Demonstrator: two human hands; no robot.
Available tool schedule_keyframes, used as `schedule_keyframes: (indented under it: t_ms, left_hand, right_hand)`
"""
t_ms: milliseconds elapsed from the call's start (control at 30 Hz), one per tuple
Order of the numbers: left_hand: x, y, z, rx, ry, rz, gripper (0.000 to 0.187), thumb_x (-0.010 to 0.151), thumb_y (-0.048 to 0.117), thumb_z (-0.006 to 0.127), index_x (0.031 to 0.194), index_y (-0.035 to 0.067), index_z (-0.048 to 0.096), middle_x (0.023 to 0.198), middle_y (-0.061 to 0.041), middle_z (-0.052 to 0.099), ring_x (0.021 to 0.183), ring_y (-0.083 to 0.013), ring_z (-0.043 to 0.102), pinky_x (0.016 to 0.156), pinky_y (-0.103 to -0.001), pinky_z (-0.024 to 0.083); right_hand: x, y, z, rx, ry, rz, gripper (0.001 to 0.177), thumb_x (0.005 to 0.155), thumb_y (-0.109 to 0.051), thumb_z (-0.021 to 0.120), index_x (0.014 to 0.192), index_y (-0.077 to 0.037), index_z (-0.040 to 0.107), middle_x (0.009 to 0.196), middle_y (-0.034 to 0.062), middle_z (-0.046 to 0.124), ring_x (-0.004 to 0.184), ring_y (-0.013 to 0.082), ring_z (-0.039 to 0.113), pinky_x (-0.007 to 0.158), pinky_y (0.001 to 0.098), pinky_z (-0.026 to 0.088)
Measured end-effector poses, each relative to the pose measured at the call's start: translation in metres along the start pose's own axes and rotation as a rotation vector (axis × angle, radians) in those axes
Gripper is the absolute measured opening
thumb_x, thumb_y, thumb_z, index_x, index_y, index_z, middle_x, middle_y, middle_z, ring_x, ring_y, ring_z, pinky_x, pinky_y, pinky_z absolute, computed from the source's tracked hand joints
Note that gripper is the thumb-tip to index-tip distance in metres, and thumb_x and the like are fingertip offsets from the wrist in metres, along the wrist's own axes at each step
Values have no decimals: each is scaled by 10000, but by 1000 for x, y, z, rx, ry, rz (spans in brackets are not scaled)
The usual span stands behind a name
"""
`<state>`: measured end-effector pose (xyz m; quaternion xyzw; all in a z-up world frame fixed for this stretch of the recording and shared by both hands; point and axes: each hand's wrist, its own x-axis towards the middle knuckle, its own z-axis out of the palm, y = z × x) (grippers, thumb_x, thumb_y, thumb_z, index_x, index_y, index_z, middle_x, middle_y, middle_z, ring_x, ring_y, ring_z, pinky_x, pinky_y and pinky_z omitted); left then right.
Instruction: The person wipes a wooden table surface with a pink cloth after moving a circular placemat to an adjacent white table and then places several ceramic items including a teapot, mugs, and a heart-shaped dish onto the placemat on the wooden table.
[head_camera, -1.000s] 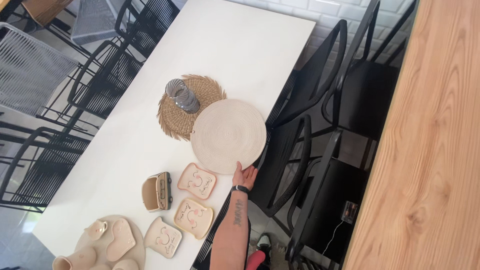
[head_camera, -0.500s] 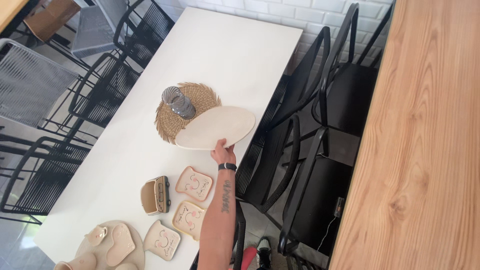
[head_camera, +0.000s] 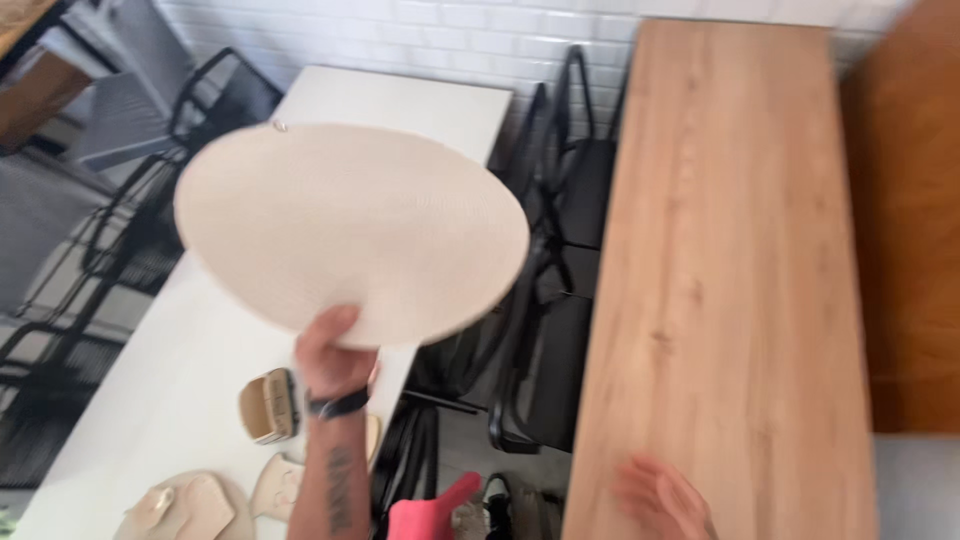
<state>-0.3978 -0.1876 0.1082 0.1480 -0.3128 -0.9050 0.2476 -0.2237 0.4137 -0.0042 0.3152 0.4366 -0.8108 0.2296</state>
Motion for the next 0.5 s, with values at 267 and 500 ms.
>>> schedule_keyframes:
  t_ms: [267,500]
  left_hand:
    - [-179,-30,98,-212,-608,-199,876,840,-81,856,1692,-197,692,1636,-435,803,1447,-642,803,1225,-806,664]
    - [-224,-151,90,472,-684,-771,626,938,43,997,1541,-3,834,1485,-199,931,1262,-423,920,960,-620,781]
  right_hand:
    - [44,-110,-18,711,-1188,-214,1320,1211,-1024,422,2013,21,317,2043,322,405,1906,548,332,1560,766,150]
    - [-3,-125,-179,78,-27,-540,535,1278,-169,667,1759,56,733,1600,265,835,1368,406,800,1169,527,632]
